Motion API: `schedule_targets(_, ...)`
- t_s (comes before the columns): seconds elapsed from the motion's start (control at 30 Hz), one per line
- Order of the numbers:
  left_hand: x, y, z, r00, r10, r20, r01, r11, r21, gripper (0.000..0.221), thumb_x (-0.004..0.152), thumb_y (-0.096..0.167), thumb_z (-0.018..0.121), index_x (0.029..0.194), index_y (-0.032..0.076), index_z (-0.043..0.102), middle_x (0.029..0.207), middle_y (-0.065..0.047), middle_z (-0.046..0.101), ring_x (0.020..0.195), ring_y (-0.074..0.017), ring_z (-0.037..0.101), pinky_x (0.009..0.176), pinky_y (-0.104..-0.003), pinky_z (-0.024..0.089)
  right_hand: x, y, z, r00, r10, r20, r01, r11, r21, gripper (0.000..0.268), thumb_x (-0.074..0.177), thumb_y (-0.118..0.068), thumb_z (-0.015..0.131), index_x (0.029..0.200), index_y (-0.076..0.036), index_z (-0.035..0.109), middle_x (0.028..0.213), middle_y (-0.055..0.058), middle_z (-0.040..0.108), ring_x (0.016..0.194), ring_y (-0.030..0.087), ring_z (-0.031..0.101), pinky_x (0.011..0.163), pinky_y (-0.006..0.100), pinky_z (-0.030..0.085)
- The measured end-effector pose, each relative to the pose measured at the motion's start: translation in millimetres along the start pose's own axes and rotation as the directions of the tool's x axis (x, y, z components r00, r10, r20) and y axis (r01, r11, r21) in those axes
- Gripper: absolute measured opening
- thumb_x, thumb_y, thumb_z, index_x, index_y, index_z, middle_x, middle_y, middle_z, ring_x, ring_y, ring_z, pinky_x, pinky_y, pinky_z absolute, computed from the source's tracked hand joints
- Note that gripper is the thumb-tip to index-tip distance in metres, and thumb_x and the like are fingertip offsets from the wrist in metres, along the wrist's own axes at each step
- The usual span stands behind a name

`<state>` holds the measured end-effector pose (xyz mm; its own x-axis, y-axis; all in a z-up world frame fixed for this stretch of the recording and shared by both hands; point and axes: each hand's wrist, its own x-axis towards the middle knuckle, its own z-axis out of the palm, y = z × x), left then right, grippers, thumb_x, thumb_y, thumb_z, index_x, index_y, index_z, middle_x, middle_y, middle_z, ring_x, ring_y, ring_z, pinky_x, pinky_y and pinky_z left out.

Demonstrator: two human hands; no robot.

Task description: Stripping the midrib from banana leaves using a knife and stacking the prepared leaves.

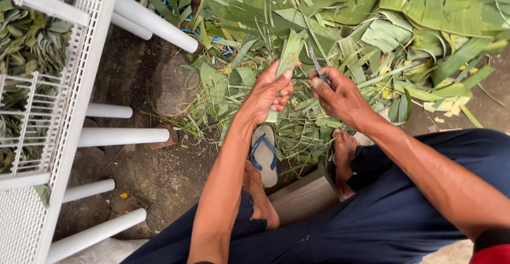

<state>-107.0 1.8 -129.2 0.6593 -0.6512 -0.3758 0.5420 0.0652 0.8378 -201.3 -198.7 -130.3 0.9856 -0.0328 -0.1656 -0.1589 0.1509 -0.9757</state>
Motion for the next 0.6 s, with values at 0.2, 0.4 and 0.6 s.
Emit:
schedule_targets(0.2,-7,24,13,0.985,-0.144,0.094,0.143,0.99,0.017,0.049,0.11,0.026,0.051,0.155,0.013,0.036,0.069,0.004,0.046,0.046,-0.0027,0.04,0.035,-0.017,0.039,1,-20,-3,0.943,0.249,0.221,-0.321,0.854,0.41,0.06,0.109,-0.05,0.035,0.152,-0.009,0.041,0.066,-0.004,0.03,0.038,0.001,0.028,0.024,0.014,0.027)
schedule_targets(0.4,-9,25,9,0.94,-0.305,0.152,0.299,0.952,0.06,0.071,0.108,0.03,0.051,0.164,0.012,0.012,0.07,0.003,0.049,0.046,-0.0012,0.04,0.035,-0.017,0.04,8,10,-21,0.856,0.186,0.482,-0.479,0.636,0.605,0.046,0.108,-0.043,0.043,0.152,-0.03,0.047,0.062,-0.006,0.029,0.039,0.003,0.033,0.027,0.013,0.034)
schedule_targets(0.6,-16,55,26,0.922,-0.354,0.154,0.335,0.932,0.136,0.08,0.106,0.032,0.053,0.164,0.008,0.003,0.068,0.004,0.048,0.045,-0.0003,0.039,0.032,-0.015,0.038,10,29,-25,0.871,0.133,0.473,-0.448,0.613,0.651,0.04,0.109,-0.028,0.046,0.149,-0.032,0.051,0.059,-0.005,0.033,0.043,0.008,0.04,0.036,0.018,0.041)
